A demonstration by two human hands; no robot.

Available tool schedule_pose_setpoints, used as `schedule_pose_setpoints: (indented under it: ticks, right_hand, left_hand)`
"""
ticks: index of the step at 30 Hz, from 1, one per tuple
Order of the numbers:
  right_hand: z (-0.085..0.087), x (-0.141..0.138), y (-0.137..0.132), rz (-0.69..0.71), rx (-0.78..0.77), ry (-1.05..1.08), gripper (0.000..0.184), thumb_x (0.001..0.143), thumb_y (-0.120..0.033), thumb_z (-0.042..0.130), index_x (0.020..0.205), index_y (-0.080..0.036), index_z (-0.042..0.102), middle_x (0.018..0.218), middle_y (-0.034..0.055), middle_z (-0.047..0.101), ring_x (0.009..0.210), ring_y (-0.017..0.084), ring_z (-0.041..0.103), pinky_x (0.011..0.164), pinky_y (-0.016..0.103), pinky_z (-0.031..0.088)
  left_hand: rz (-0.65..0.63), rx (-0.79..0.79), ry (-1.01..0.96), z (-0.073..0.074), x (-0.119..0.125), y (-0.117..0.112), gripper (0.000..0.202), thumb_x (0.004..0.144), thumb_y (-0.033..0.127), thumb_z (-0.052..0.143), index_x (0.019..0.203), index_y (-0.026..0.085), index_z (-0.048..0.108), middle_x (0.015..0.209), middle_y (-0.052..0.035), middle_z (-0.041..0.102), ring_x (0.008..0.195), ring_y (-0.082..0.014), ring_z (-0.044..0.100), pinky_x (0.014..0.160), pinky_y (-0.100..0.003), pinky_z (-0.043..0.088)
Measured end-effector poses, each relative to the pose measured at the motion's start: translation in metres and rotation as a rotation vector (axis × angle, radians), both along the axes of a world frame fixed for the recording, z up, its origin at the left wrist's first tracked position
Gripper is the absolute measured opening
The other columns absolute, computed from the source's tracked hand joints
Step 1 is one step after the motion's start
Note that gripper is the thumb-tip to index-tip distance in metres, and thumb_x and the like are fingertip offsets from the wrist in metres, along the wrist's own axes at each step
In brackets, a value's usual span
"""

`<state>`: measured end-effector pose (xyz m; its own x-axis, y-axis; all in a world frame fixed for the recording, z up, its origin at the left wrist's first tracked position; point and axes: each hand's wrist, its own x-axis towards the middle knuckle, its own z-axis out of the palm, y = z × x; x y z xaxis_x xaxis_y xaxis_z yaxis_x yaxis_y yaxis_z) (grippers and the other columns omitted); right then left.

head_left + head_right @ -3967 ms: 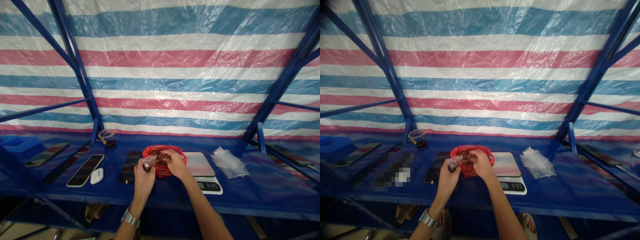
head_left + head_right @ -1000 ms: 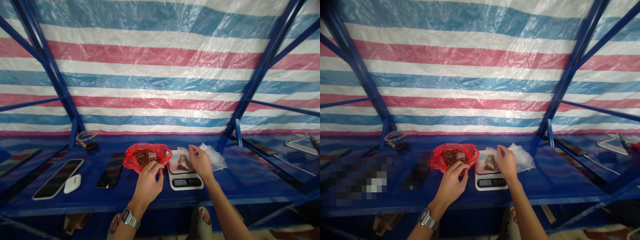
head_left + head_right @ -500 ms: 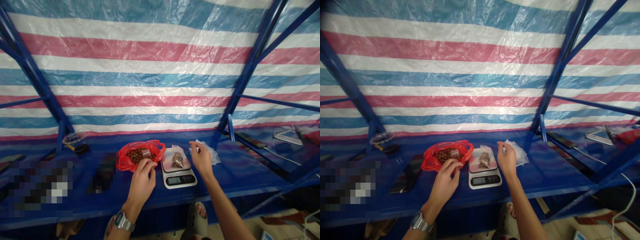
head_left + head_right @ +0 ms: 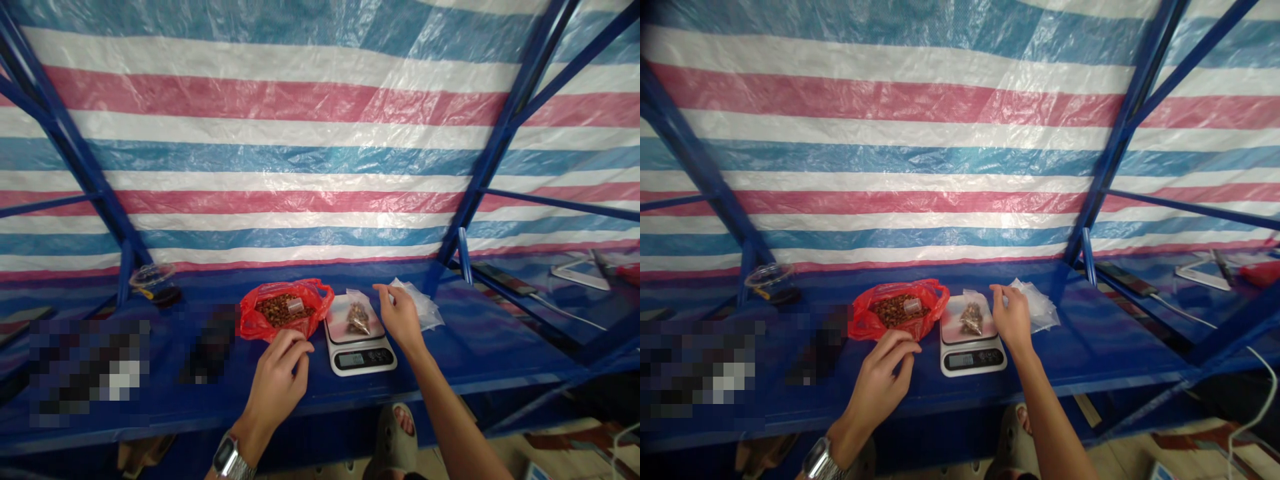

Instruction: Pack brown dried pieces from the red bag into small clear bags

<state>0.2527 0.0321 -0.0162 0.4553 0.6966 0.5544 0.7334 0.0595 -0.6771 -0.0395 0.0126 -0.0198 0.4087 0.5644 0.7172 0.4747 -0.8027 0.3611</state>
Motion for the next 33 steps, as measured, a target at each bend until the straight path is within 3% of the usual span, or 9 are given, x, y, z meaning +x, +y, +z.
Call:
schedule_pose_setpoints:
  ticks: [3, 6, 10, 16, 19, 21, 23, 26, 33]
  right_hand:
    - [-0.009, -0.005, 0.006, 0.034, -0.055, -0.064, 0.054, 0.100, -0.050, 0.034, 0.111, -0.020, 0.078, 0.104, 0.0130, 0.073, 0.106, 0.030, 0.060, 0.103, 0.052, 0.039]
    - [-0.014, -0.013, 0.010, -0.025, -0.132, -0.081, 0.046, 0.095, -0.054, 0.046, 0.106, -0.025, 0.079, 0.111, 0.0136, 0.068, 0.111, 0.033, 0.055, 0.102, 0.058, 0.039]
    - [-0.004, -0.019, 0.009, -0.007, -0.114, -0.026, 0.031, 0.085, -0.047, 0.058, 0.090, -0.023, 0.077, 0.109, 0.0125, 0.068, 0.109, 0.034, 0.054, 0.100, 0.058, 0.039]
    - [0.040, -0.039, -0.013, 0.524, -0.060, 0.305, 0.033, 0.088, -0.054, 0.064, 0.091, -0.021, 0.068, 0.086, 0.0044, 0.070, 0.080, 0.021, 0.062, 0.077, 0.035, 0.050]
    - [0.054, -0.064, -0.027, 0.746, -0.084, 0.360, 0.028, 0.089, -0.050, 0.069, 0.093, -0.023, 0.070, 0.087, 0.0026, 0.070, 0.080, 0.019, 0.063, 0.076, 0.032, 0.050]
    - [0.058, -0.082, -0.032, 0.842, -0.097, 0.406, 0.026, 0.089, -0.047, 0.072, 0.100, -0.024, 0.070, 0.092, 0.0021, 0.071, 0.082, 0.019, 0.064, 0.077, 0.031, 0.051]
    - [0.057, -0.095, -0.033, 0.864, -0.090, 0.482, 0.030, 0.086, -0.046, 0.075, 0.108, -0.026, 0.069, 0.095, 0.0012, 0.071, 0.082, 0.018, 0.065, 0.076, 0.031, 0.051]
    - [0.055, -0.105, -0.031, 0.828, -0.051, 0.607, 0.042, 0.080, -0.046, 0.080, 0.115, -0.028, 0.066, 0.091, -0.0001, 0.071, 0.080, 0.018, 0.066, 0.075, 0.031, 0.052]
    - [0.057, -0.109, -0.022, 0.713, 0.027, 0.705, 0.043, 0.073, -0.047, 0.084, 0.104, -0.025, 0.064, 0.082, -0.0012, 0.069, 0.075, 0.018, 0.064, 0.072, 0.031, 0.050]
  left_hand:
    - [-0.023, -0.009, 0.025, 0.000, 0.000, -0.004, 0.023, 0.095, 0.007, 0.048, 0.093, 0.022, 0.066, 0.094, -0.0045, 0.066, 0.088, -0.0163, 0.067, 0.082, -0.028, 0.053]
    - [-0.056, -0.020, 0.034, 0.001, 0.001, -0.009, 0.024, 0.095, 0.007, 0.048, 0.093, 0.022, 0.066, 0.095, -0.0050, 0.066, 0.089, -0.0166, 0.066, 0.082, -0.029, 0.053]
    - [-0.070, -0.056, 0.001, 0.006, 0.002, -0.013, 0.025, 0.095, 0.007, 0.047, 0.092, 0.023, 0.066, 0.095, -0.0050, 0.066, 0.088, -0.0165, 0.066, 0.081, -0.028, 0.052]
    - [-0.023, -0.270, -0.269, 0.016, 0.015, -0.015, 0.021, 0.098, 0.020, 0.054, 0.114, 0.025, 0.067, 0.112, -0.0068, 0.068, 0.106, -0.0198, 0.065, 0.093, -0.032, 0.052]
    - [-0.001, -0.457, -0.470, 0.022, 0.027, -0.012, 0.036, 0.093, 0.036, 0.065, 0.127, 0.024, 0.063, 0.129, -0.0106, 0.067, 0.118, -0.0251, 0.064, 0.099, -0.037, 0.051]
    - [-0.088, -0.632, -0.561, 0.027, 0.034, -0.009, 0.037, 0.094, 0.044, 0.063, 0.123, 0.022, 0.067, 0.121, -0.0105, 0.071, 0.110, -0.0257, 0.067, 0.093, -0.037, 0.053]
    - [-0.167, -0.764, -0.626, 0.033, 0.038, -0.007, 0.036, 0.094, 0.049, 0.061, 0.111, 0.019, 0.072, 0.105, -0.0085, 0.076, 0.096, -0.0246, 0.069, 0.085, -0.034, 0.054]
    - [-0.156, -0.793, -0.748, 0.038, 0.041, -0.005, 0.037, 0.092, 0.052, 0.063, 0.099, 0.018, 0.075, 0.091, -0.0051, 0.075, 0.089, -0.0225, 0.068, 0.079, -0.031, 0.052]
    - [-0.130, -0.753, -0.827, 0.040, 0.046, -0.003, 0.038, 0.089, 0.052, 0.067, 0.101, 0.017, 0.074, 0.091, -0.0054, 0.075, 0.086, -0.0213, 0.068, 0.077, -0.030, 0.051]
